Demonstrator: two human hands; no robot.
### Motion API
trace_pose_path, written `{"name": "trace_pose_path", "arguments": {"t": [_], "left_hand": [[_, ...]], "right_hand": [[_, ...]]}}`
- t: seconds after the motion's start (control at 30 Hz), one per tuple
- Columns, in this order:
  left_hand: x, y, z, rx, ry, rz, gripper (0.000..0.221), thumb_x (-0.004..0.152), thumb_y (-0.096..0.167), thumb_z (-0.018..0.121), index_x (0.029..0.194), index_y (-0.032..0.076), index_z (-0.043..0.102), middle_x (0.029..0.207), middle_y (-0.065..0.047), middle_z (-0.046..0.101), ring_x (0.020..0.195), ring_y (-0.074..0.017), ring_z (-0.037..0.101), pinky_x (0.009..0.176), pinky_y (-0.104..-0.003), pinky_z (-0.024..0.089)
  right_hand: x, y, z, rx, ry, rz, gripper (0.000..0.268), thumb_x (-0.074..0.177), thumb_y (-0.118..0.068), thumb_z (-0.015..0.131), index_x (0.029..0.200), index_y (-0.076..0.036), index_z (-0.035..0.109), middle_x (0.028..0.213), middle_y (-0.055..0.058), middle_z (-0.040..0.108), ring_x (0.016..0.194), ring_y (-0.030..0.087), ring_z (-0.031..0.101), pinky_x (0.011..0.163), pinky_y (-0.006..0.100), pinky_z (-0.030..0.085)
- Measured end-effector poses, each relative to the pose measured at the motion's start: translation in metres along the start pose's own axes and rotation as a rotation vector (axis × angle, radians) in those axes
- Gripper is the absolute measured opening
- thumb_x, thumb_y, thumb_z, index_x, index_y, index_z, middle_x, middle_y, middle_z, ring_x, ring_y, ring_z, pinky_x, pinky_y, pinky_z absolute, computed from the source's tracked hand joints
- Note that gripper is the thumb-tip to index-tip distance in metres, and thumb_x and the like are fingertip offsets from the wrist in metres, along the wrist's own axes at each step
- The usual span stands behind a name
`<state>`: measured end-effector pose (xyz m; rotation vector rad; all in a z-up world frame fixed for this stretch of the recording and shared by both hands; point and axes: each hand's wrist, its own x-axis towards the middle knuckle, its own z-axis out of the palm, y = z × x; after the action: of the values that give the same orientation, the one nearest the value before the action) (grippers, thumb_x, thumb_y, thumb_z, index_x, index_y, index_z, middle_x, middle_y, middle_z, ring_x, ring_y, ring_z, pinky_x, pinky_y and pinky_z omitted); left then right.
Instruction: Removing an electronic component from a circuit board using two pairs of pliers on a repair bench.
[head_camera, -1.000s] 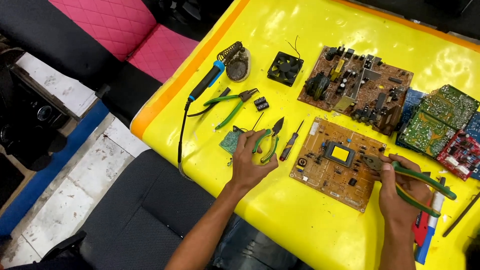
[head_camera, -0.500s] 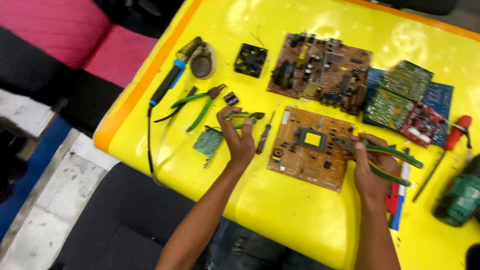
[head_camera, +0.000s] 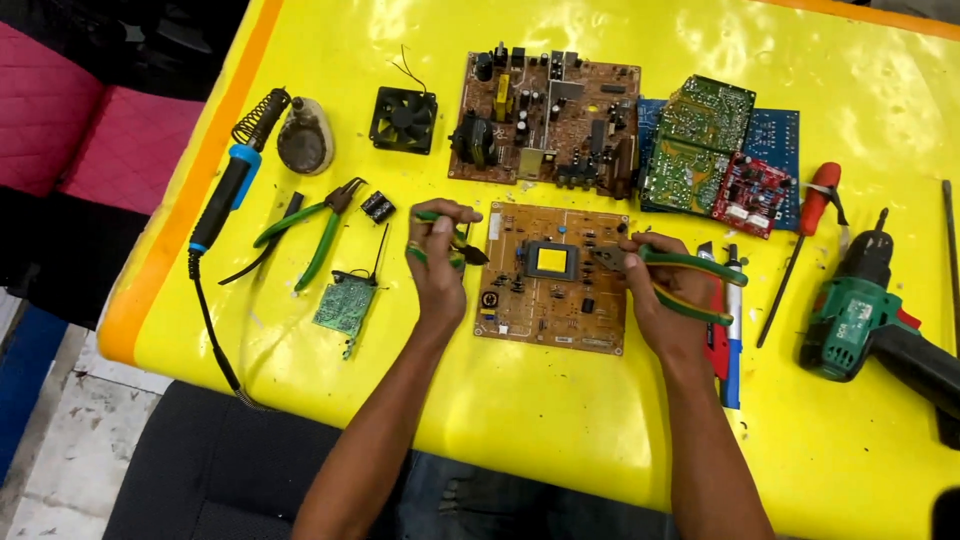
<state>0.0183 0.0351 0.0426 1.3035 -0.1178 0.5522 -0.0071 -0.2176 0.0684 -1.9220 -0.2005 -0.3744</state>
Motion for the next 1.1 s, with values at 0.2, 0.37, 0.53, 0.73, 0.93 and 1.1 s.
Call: {"name": "trace_pose_path", "arguments": {"t": [0.2,0.37,0.53,0.73,0.93,1.1], "left_hand": [[-0.014,0.013,-0.008,0.332,-0.196,-0.006,0.033,0.118,0.031,0.036,0.121,0.012,0.063,0.119,-0.011,0.052,0.115,-0.0302,0.06,0.103,-0.051,0.048],[-0.03,0.02,-0.016,0.474,-0.251,-0.023,0.014,0.107,0.021,0.068,0.117,0.012,0.072,0.091,-0.009,0.066,0.078,-0.0226,0.07,0.075,-0.04,0.06],[-0.033,0.016,-0.003,0.535,-0.244,0.146,0.014,0.101,0.011,0.075,0.115,0.009,0.076,0.095,-0.012,0.076,0.082,-0.0311,0.078,0.072,-0.04,0.066],[-0.04,0.012,-0.003,0.574,-0.213,0.299,0.01,0.099,0.008,0.075,0.108,0.005,0.076,0.083,-0.01,0.072,0.067,-0.0302,0.075,0.061,-0.037,0.066],[-0.032,0.017,0.001,0.62,-0.169,0.297,0.009,0.1,0.012,0.074,0.106,0.006,0.077,0.082,-0.01,0.075,0.067,-0.031,0.074,0.062,-0.038,0.062],[-0.029,0.019,0.0,0.574,-0.209,0.283,0.008,0.1,0.008,0.072,0.105,0.003,0.075,0.079,-0.013,0.073,0.062,-0.0294,0.074,0.057,-0.036,0.064]], "right_hand": [[0.001,0.0,-0.001,0.0,-0.003,0.05,0.022,0.101,0.0,0.064,0.121,0.01,0.063,0.107,0.032,0.072,0.093,0.044,0.073,0.075,0.052,0.063],[-0.001,0.009,-0.004,-0.035,-0.01,0.07,0.023,0.098,-0.002,0.07,0.119,0.006,0.065,0.105,0.031,0.072,0.099,0.048,0.071,0.077,0.052,0.063],[0.001,0.01,-0.009,-0.097,-0.036,0.084,0.02,0.099,-0.005,0.069,0.118,0.001,0.065,0.091,0.029,0.073,0.087,0.043,0.075,0.072,0.048,0.063],[-0.011,0.013,-0.008,-0.07,0.019,0.119,0.017,0.102,-0.006,0.062,0.118,0.0,0.064,0.085,0.03,0.072,0.083,0.042,0.075,0.068,0.046,0.061],[-0.019,0.016,-0.009,-0.068,0.035,0.209,0.022,0.102,-0.011,0.064,0.122,-0.004,0.062,0.092,0.028,0.071,0.089,0.047,0.074,0.078,0.055,0.06],[-0.024,0.018,-0.008,-0.091,0.01,0.304,0.023,0.103,-0.02,0.064,0.125,-0.013,0.063,0.103,0.019,0.07,0.096,0.038,0.073,0.088,0.052,0.06]]}}
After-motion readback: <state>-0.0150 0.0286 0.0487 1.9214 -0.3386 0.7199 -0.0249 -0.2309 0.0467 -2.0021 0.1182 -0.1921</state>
